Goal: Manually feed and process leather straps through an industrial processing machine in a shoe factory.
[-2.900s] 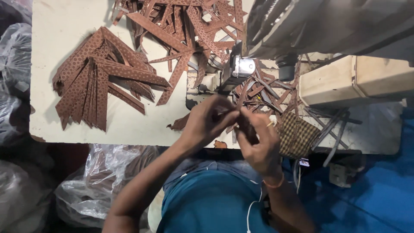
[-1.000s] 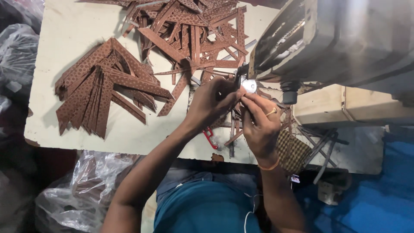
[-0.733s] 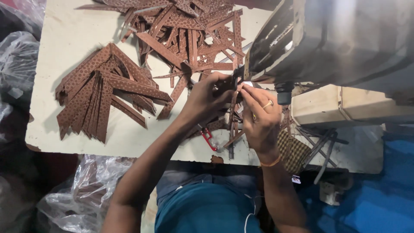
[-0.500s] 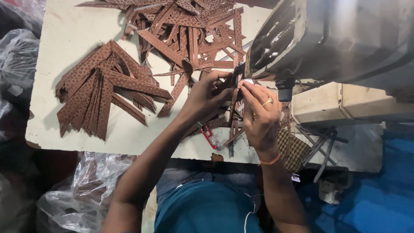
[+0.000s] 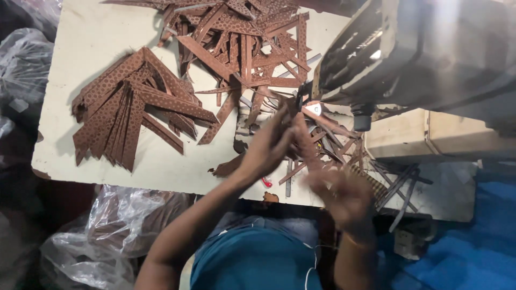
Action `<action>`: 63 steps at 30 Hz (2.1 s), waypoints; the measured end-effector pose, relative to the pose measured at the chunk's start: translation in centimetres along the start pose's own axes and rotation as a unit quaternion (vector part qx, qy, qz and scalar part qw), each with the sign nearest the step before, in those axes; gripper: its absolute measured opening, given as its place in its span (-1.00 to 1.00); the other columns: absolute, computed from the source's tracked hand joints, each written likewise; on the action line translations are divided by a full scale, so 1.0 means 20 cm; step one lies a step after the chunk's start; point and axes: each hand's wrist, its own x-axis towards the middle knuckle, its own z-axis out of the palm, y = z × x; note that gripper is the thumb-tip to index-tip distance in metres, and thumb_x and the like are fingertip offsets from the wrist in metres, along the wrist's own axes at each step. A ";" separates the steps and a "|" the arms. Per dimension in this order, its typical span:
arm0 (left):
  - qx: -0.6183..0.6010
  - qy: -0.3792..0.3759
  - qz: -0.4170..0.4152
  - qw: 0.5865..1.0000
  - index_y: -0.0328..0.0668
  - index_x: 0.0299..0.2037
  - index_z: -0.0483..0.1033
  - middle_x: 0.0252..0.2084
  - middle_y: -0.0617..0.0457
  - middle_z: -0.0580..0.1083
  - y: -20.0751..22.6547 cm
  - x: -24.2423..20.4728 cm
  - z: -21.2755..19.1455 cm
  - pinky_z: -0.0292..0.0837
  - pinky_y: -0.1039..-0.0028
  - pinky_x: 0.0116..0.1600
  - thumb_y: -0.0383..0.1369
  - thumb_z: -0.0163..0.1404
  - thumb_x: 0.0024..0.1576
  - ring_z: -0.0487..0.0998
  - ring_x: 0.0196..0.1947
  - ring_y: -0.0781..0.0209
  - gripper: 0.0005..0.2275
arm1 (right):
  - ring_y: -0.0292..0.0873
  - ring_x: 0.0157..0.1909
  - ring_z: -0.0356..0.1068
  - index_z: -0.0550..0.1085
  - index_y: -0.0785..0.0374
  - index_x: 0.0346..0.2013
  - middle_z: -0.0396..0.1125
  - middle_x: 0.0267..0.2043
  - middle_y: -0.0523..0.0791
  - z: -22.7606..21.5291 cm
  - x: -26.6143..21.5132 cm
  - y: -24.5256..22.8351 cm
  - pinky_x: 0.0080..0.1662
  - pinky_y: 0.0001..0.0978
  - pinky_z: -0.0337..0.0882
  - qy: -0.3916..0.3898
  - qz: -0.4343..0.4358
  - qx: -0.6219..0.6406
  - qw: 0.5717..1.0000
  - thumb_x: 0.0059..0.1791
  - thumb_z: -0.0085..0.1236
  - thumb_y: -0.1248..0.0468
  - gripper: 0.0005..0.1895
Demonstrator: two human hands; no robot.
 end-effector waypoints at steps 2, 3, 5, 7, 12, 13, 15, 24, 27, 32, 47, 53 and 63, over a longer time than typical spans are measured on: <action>-0.006 0.010 0.027 1.000 -0.21 0.39 0.17 -0.14 -0.01 0.54 -0.01 -0.03 0.00 0.63 0.45 -0.28 -0.34 -0.06 0.30 0.61 -0.35 0.30 -0.54 | -0.12 -0.06 0.62 0.61 0.23 -0.16 0.58 -0.14 -0.07 0.01 -0.05 0.02 0.04 -0.30 0.57 -0.097 0.002 0.068 0.993 -0.05 0.29 0.42 -0.83; -0.012 0.014 0.056 0.998 -0.23 0.41 0.14 -0.11 0.00 0.52 -0.02 -0.04 0.02 0.64 0.46 -0.28 -0.35 -0.03 0.29 0.61 -0.33 0.32 -0.51 | -0.12 -0.07 0.64 0.63 0.22 -0.20 0.59 -0.14 -0.07 0.01 -0.08 0.03 0.03 -0.32 0.59 -0.189 0.004 0.133 0.973 -0.07 0.32 0.39 -0.85; -0.005 0.039 0.051 0.998 -0.24 0.39 0.22 -0.11 -0.06 0.54 -0.13 -0.05 0.00 0.63 0.48 -0.28 -0.36 -0.02 0.32 0.63 -0.34 0.30 -0.56 | -0.11 -0.06 0.63 0.62 0.21 -0.18 0.59 -0.12 -0.07 0.16 -0.13 0.17 0.03 -0.31 0.57 -0.178 0.030 0.075 0.981 -0.06 0.33 0.37 -0.84; 0.006 0.064 0.046 0.997 -0.25 0.37 0.29 -0.11 -0.12 0.56 -0.20 -0.04 -0.03 0.62 0.49 -0.29 -0.37 -0.02 0.35 0.64 -0.34 0.28 -0.60 | -0.10 -0.05 0.62 0.62 0.19 -0.17 0.58 -0.11 -0.07 0.31 -0.14 0.27 0.02 -0.30 0.56 -0.167 0.053 0.020 0.984 -0.06 0.33 0.35 -0.83; 0.082 0.195 0.167 0.963 -0.21 0.29 0.24 0.18 -0.17 0.25 -0.08 0.04 -0.10 0.67 0.55 -0.30 -0.35 0.08 0.28 0.68 -0.26 0.28 -0.59 | 0.16 -0.11 0.45 0.50 0.25 -0.09 0.43 -0.11 0.05 0.58 -0.08 0.46 -0.15 -0.10 0.44 0.002 0.083 -0.248 0.965 -0.19 0.41 0.15 -0.54; 0.082 0.196 0.167 0.963 -0.21 0.29 0.24 0.18 -0.17 0.25 -0.05 0.06 -0.11 0.67 0.55 -0.30 -0.35 0.08 0.28 0.68 -0.26 0.28 -0.59 | 0.16 -0.11 0.45 0.50 0.25 -0.09 0.43 -0.11 0.05 0.59 -0.09 0.48 -0.15 -0.10 0.44 0.002 0.082 -0.248 0.965 -0.19 0.41 0.15 -0.54; 0.166 0.184 0.182 0.952 -0.29 0.26 0.26 0.28 -0.29 0.17 0.01 0.12 -0.13 0.60 0.47 -0.29 -0.36 0.17 0.14 0.62 -0.25 0.14 -0.49 | 0.15 -0.13 0.45 0.51 0.25 -0.10 0.43 -0.15 0.03 0.62 -0.09 0.54 -0.15 -0.11 0.42 -0.003 0.112 -0.270 0.956 -0.16 0.36 0.16 -0.60; 0.252 0.181 0.254 0.916 -0.27 0.13 0.45 -0.08 -0.11 0.55 -0.10 0.07 -0.27 0.55 0.35 0.04 -0.38 0.14 0.25 0.64 -0.07 0.05 -0.71 | -0.29 -0.26 0.38 0.46 0.25 0.08 0.41 -0.20 -0.15 0.44 -0.34 0.83 -0.18 -0.43 0.43 0.094 0.324 0.298 0.893 0.21 -0.12 0.23 -0.75; 0.259 0.205 0.267 0.905 -0.34 0.08 0.39 -0.07 -0.14 0.53 -0.10 0.04 -0.26 0.51 0.32 -0.02 -0.35 0.17 0.21 0.61 -0.11 0.03 -0.68 | -0.37 -0.51 0.17 0.44 0.20 0.01 0.26 -0.41 -0.21 0.46 -0.28 0.67 -0.45 -0.52 0.20 0.122 0.382 0.400 0.824 0.20 -0.16 0.12 -0.72; 0.277 0.216 0.276 0.895 -0.27 -0.07 0.45 -0.13 -0.11 0.52 -0.13 0.02 -0.26 0.49 0.29 -0.09 -0.39 0.14 0.24 0.60 -0.16 0.00 -0.83 | -0.37 -0.55 0.09 0.39 0.15 -0.16 0.17 -0.44 -0.26 0.48 0.02 0.51 -0.47 -0.50 0.13 0.124 0.373 0.411 0.823 0.18 -0.09 0.06 -0.75; 0.275 0.216 0.246 0.904 -0.26 -0.19 0.47 -0.28 -0.06 0.49 -0.12 -0.10 -0.39 0.44 0.30 -0.15 -0.42 0.09 0.27 0.56 -0.27 0.02 -0.92 | -0.42 -0.61 -0.08 0.43 0.20 -0.24 0.07 -0.55 -0.29 0.52 0.20 0.53 -0.53 -0.51 -0.07 0.100 0.286 0.450 0.840 0.20 -0.10 0.09 -0.71; 0.275 0.235 0.261 0.895 -0.24 -0.18 0.47 -0.21 -0.05 0.52 -0.12 -0.08 -0.50 0.50 0.36 -0.12 -0.42 0.09 0.27 0.61 -0.20 0.08 -0.92 | -0.42 -0.61 -0.07 0.39 0.20 -0.22 0.03 -0.57 -0.31 0.54 0.07 0.59 -0.52 -0.51 -0.05 0.104 0.308 0.426 0.844 0.18 -0.02 0.04 -0.71; 0.453 0.235 0.422 0.749 -0.37 0.09 0.47 0.16 -0.41 0.35 0.38 0.36 -0.41 0.53 0.29 0.18 -0.42 0.03 0.26 0.47 0.20 0.03 -0.76 | 0.05 0.11 0.42 0.47 0.38 0.07 0.39 0.09 0.10 0.55 -0.03 0.34 0.12 -0.19 0.44 0.097 0.016 -0.190 0.977 0.02 0.20 0.28 -0.64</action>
